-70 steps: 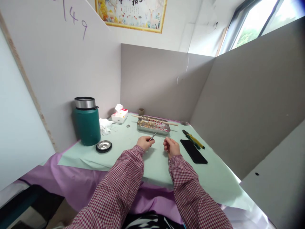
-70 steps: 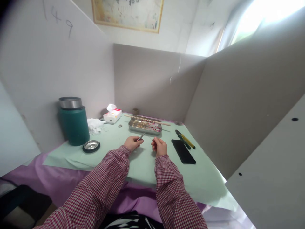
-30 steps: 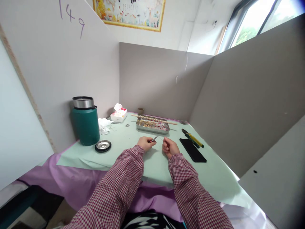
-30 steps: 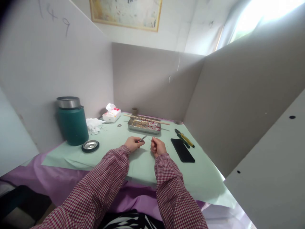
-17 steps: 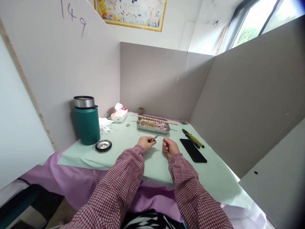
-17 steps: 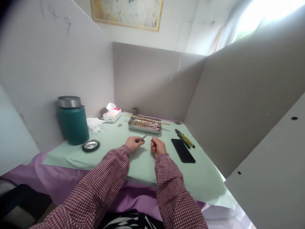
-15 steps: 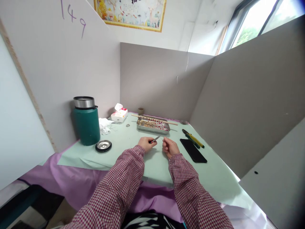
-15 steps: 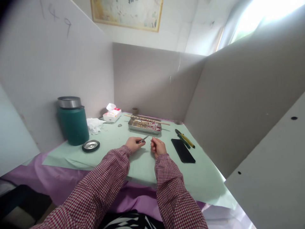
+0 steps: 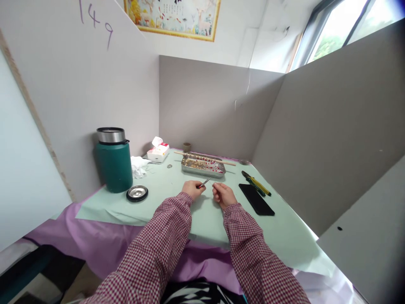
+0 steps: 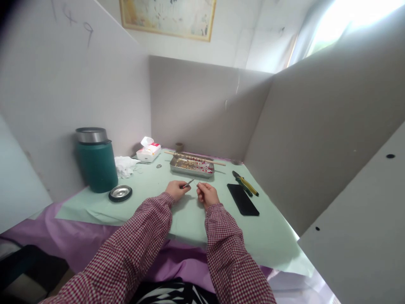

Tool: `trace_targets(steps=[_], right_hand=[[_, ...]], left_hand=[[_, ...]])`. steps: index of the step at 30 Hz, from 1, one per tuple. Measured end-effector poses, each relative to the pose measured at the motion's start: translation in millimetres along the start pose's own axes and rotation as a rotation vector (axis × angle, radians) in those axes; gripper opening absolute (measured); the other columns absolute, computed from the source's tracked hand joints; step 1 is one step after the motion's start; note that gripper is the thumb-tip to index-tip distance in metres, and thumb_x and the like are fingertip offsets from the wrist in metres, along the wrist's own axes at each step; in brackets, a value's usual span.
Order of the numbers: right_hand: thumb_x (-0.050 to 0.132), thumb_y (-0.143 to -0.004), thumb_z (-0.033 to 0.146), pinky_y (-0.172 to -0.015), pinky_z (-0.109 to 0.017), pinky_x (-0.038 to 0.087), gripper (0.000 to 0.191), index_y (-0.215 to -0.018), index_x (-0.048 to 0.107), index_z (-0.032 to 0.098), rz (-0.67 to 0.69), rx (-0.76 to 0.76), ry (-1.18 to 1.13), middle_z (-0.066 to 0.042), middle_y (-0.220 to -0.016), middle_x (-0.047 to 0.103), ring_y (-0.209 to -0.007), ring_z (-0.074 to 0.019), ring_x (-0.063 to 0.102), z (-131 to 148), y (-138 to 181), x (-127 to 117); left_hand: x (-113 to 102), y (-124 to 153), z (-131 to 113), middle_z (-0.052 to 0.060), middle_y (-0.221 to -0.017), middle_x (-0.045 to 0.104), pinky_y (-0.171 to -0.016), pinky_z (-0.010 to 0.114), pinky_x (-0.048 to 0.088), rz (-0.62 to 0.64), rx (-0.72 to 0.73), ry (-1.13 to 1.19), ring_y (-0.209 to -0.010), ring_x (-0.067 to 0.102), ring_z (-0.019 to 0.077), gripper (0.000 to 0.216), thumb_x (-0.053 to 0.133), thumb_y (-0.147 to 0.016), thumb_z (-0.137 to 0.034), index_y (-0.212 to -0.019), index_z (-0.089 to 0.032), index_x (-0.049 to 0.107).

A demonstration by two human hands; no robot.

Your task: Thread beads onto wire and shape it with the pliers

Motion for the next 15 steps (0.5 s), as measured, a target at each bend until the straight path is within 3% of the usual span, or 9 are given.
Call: trace_targets(steps=[7, 11, 15], right_hand=[[0.069, -0.059, 0.039, -0.029, -0.014, 0.02, 0.031, -0.067, 0.051, 0.015, -0.047, -0.037, 0.005, 0.006, -0.046, 0.051, -0.032, -0.0026, 0.034, 1.8, -1.6, -5.3], [0.067, -0.062, 0.04, -0.03, -0.014, 0.022, 0.029, -0.069, 0.052, 0.016, -0.114, -0.151, 0.102, 0.005, -0.048, 0.053, -0.032, -0.0032, 0.036, 7.8, -1.6, -9.3], [0.064, -0.065, 0.038, -0.038, -0.017, 0.035, 0.025, -0.072, 0.054, 0.016, -0.167, -0.311, 0.284, 0.002, -0.053, 0.058, -0.039, -0.0059, 0.044, 17.0, 2.4, -6.3]], left_hand=[[3.7, 2.2, -4.5, 0.0, -0.067, 0.064, -0.06, 0.021, 0.034, 0.059, 0.046, 0.005, -0.062, 0.051, 0.011, 0.027, 0.051, -0.07, -0.035, -0.079, -0.018, 0.07], [4.4, 1.3, -2.9, 0.0, -0.065, 0.063, -0.058, 0.021, 0.033, 0.055, 0.034, -0.053, -0.06, 0.05, 0.0109, 0.027, 0.05, -0.071, -0.035, -0.079, -0.018, 0.07], [2.9, -1.0, 0.5, 0.001, -0.062, 0.062, -0.055, 0.022, 0.03, 0.008, 0.015, -0.118, -0.057, 0.048, 0.011, 0.027, 0.049, -0.072, -0.035, -0.076, -0.019, 0.071]])
Point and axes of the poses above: each hand's wrist, its own y-axis away from the middle knuckle, its own x-axis out of the palm, z = x × y, the point moved 8 cm from there along -y, towards the middle knuckle
